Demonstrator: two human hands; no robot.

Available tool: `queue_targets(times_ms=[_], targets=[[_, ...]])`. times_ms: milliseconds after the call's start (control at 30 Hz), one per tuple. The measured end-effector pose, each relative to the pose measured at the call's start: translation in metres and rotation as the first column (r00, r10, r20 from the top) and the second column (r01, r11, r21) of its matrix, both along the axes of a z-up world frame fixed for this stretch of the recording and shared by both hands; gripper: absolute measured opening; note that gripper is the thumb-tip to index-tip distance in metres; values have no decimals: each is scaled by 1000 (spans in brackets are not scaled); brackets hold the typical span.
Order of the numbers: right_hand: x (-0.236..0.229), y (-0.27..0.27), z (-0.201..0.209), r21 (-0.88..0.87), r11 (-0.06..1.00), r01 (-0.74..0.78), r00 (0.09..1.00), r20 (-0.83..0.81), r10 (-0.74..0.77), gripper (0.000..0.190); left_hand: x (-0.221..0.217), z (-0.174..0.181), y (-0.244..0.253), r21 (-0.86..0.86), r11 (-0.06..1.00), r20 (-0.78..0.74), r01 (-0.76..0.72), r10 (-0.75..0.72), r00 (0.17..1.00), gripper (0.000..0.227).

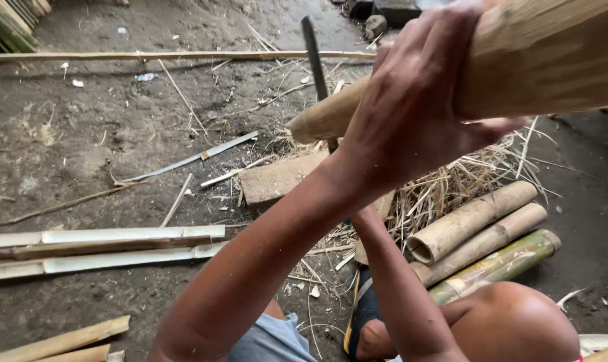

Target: The person splits bamboo sections into thin strips using a machete and a wooden mallet. They position the bamboo on a wooden block, strike the machete with the mallet to split the material, and then separate the resulting strips by hand.

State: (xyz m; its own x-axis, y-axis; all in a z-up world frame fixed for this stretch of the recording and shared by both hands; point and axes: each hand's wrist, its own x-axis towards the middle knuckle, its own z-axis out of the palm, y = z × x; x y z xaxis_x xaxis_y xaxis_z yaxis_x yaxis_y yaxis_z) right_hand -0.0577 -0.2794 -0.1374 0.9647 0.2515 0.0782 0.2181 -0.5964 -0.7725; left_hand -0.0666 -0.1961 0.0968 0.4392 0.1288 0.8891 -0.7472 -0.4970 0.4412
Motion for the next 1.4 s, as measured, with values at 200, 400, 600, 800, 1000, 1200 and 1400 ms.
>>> queue_targets(times_ms=[200,400,600,800,1000,1200,1400], targets=[[-39,32,-36,-145,988,53,950,-299,-95,43,16,-97,44,-28,997,-619,75,-76,782,94],[-10,18,4,19,993,-117,993,25,116,29,20,-38,27,-11,1000,-197,20,-22,980,77],[7,18,1,1,994,-110,990,85,110,26,27,-20,35,86,996,62,-23,18,998,130],[-51,23,-213,-310,947,-84,971,-240,8,41,63,-149,72,79,994,-601,78,-15,799,63],[-76,-3,-230,354,891,285,724,-688,41,18,45,-141,80,45,999,-527,7,18,850,81],[-74,-2,-126,250,924,288,764,-642,-65,23,11,-83,127,-319,917,-815,-240,-136,564,86],[-46,5,84,404,914,43,935,-338,106,29,-19,-86,154,32,999,-709,-6,27,705,112]])
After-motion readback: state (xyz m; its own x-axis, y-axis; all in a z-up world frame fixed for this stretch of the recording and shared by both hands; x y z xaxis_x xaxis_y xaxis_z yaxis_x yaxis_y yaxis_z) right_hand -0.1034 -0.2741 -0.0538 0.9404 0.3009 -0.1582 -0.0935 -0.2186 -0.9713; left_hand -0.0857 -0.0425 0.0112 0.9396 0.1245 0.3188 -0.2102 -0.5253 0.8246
